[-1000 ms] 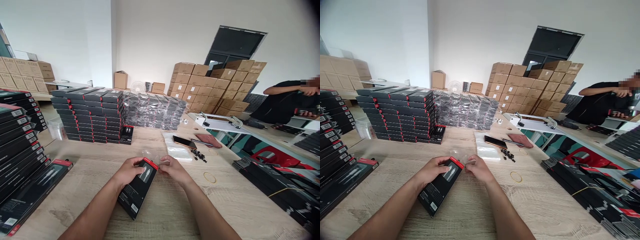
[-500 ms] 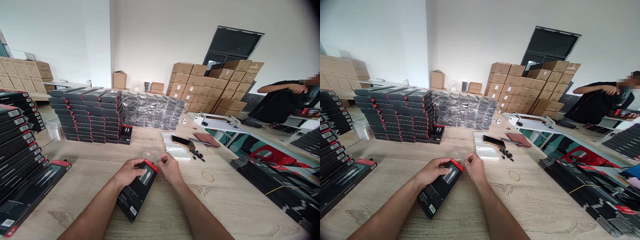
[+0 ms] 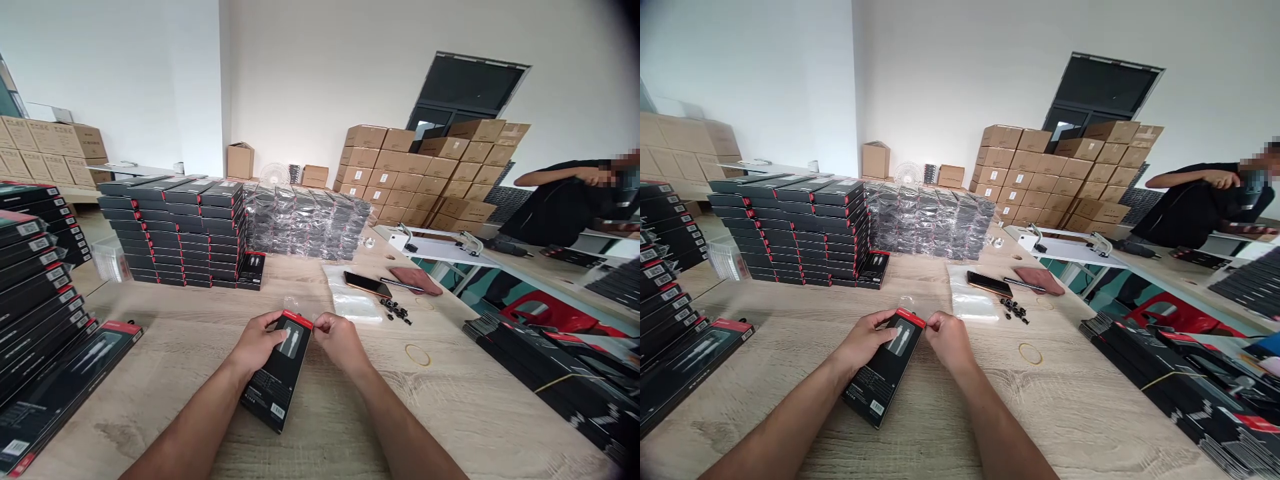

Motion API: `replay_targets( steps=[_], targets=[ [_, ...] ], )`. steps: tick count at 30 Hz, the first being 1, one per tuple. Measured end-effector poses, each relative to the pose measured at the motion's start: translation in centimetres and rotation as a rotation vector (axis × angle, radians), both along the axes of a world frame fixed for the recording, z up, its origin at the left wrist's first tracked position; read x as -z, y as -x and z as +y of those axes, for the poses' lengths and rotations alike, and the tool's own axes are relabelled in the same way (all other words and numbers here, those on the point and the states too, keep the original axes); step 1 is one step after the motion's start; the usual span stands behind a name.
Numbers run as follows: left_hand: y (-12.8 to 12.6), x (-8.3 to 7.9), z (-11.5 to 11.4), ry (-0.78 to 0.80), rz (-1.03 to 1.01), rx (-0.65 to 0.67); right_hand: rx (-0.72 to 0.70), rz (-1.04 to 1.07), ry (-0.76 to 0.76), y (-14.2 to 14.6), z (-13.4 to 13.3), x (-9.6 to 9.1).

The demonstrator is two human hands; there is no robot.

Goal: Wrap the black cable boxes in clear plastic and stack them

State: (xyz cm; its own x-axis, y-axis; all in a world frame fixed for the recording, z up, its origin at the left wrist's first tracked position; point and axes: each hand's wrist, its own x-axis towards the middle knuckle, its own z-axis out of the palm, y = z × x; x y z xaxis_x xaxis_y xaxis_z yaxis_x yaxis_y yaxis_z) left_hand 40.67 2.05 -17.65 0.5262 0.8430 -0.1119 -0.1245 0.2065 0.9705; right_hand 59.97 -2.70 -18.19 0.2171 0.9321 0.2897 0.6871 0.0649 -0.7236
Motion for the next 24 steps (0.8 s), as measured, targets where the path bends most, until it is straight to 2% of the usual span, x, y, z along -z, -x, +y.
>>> replay_targets(
  steps=[4, 8, 11, 14, 16, 18, 21, 24],
  targets=[
    [-0.3, 0.1, 0.0, -0.025, -0.013, -0.043, 0.030, 0.089, -0.068, 0.4, -0.1, -0.3],
    [-0.8, 0.1, -0.2, -0.119, -0.066, -0.178, 0.027, 0.190, -0.151, 1.2, -0.3, -1.2],
    [-1.2, -0.3, -0.7, -0.179, -0.165, -0.253, 0.002, 0.469, -0.162, 2.3, -0.4, -2.2],
    [-1.4, -1.7, -1.2, -0.290, -0.260, -0.278, -0.044, 0.791, -0.164, 3.4, -0.9, -3.6],
    [-1.2, -3.1, -1.4, -0.361, -0.302, -0.308, -0.066, 0.852, -0.239, 3.9, -1.5, -4.8],
    [-0.5, -4.5, -1.4, -0.403, -0.323, -0.332, -0.096, 0.814, -0.325, 4.0, -2.1, -5.7],
    [1.0, -5.5, -1.1, -0.419, -0.268, -0.210, -0.212, 0.700, -0.277, 3.6, -2.8, -6.3],
    [2.5, -4.4, -0.4, -0.386, -0.041, 0.019, -0.331, 0.505, -0.057, 2.9, -2.9, -5.8]
  ],
)
